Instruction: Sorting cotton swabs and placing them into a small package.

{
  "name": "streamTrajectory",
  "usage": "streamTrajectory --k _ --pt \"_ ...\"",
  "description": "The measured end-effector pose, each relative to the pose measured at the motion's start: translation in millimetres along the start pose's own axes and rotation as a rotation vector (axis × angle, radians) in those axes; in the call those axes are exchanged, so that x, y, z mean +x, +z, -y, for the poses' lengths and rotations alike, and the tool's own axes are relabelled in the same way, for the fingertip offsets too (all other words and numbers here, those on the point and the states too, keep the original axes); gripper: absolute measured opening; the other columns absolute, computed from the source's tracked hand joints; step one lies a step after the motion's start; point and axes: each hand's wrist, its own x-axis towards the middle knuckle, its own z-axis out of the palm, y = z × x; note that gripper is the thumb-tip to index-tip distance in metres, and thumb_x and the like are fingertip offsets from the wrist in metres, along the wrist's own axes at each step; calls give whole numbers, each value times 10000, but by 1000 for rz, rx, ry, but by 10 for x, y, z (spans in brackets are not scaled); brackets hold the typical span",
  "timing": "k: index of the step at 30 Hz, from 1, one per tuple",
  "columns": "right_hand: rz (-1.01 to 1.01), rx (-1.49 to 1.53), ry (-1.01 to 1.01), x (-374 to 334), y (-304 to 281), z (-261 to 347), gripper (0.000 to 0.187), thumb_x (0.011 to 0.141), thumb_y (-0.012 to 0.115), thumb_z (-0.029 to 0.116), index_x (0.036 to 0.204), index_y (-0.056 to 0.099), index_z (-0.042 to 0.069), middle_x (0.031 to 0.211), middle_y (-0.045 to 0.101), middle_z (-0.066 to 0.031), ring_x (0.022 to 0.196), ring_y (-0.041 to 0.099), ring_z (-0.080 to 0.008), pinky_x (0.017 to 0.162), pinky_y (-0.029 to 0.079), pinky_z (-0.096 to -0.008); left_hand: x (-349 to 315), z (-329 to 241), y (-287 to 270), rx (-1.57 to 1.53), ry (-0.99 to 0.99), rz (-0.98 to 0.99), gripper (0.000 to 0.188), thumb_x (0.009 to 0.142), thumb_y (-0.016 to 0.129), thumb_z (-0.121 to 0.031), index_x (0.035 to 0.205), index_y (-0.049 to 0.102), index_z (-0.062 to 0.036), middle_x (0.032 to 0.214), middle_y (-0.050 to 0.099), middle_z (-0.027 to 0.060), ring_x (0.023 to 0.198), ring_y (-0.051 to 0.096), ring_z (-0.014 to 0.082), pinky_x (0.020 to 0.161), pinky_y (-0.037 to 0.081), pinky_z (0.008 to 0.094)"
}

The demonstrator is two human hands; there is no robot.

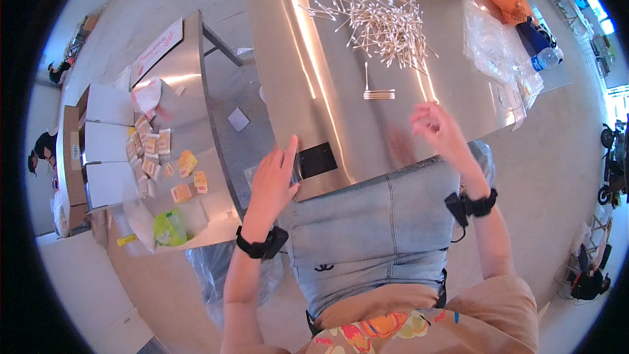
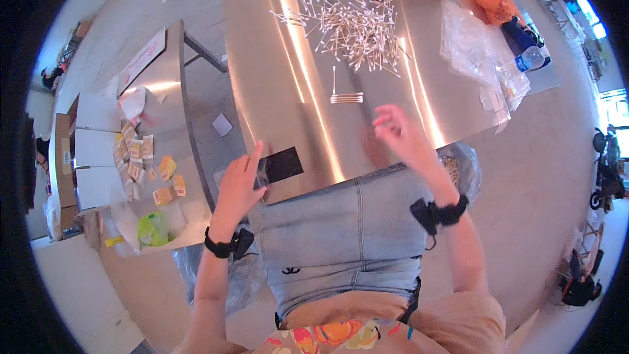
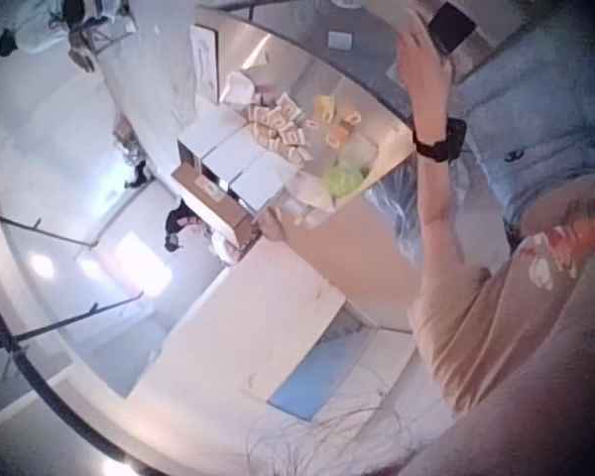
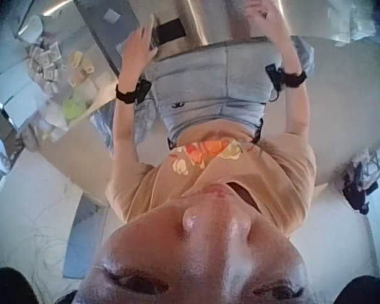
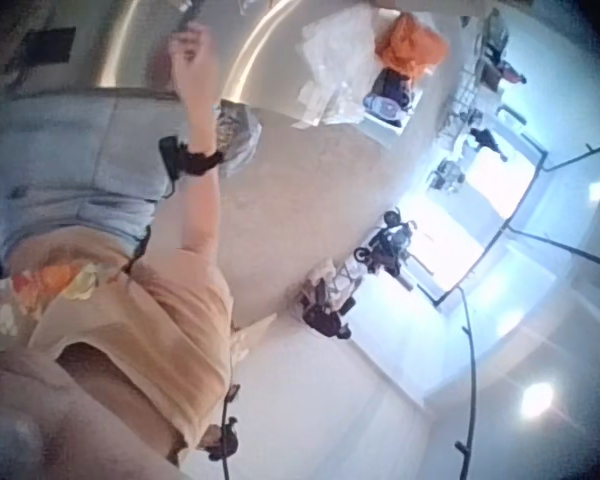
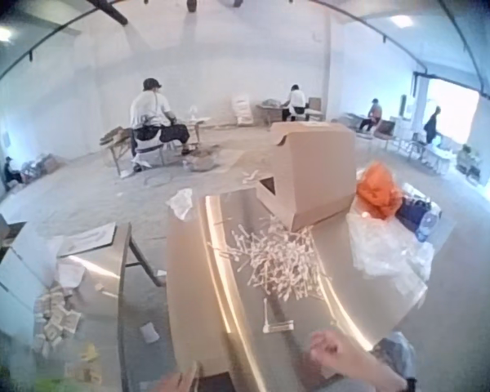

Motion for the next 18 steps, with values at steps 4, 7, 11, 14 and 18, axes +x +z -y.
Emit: streamTrajectory --k 4,7,11,14,18 --pt "-192 -146 -88 861 -387 -580 377 918 673 168 1251 560 32 1171 672 -130 1095 650 -239 869 532 -350 -31 127 83 -117 61 -20 1091 628 885 -204 1545 301 -108 1250 570 159 1169 549 358 1008 461 422" --pt "-321 -242 -164 1580 -566 -973 494 901 704 282 1299 549 33 1249 635 -164 1193 598 -290 974 486 -388 -47 124 181 -197 45 -5 1079 628 884 -290 1532 326 -102 1401 512 165 1279 500 345 1075 422 431" --pt "-430 -167 -154 2143 -449 -936 687 878 702 454 1424 496 93 1374 545 -204 1294 510 -355 1097 390 -445 -73 -52 239 -171 122 -121 1008 680 853 -353 1511 357 -73 1455 483 160 1338 457 347 1130 372 454" --pt "-376 -401 -236 2219 -218 -910 714 880 682 490 1473 459 161 1404 520 -198 1315 480 -374 1113 370 -456 -71 -164 223 -207 114 -183 948 722 834 -346 1497 374 -54 1454 486 163 1336 459 358 1128 373 454" --pt "-385 -107 -215 1912 197 -834 549 869 691 199 1387 516 142 1402 506 -209 1332 431 -403 1147 323 -480 13 -310 203 -317 93 -146 841 786 802 -259 1484 386 -42 1435 502 173 1287 504 373 1088 415 441"
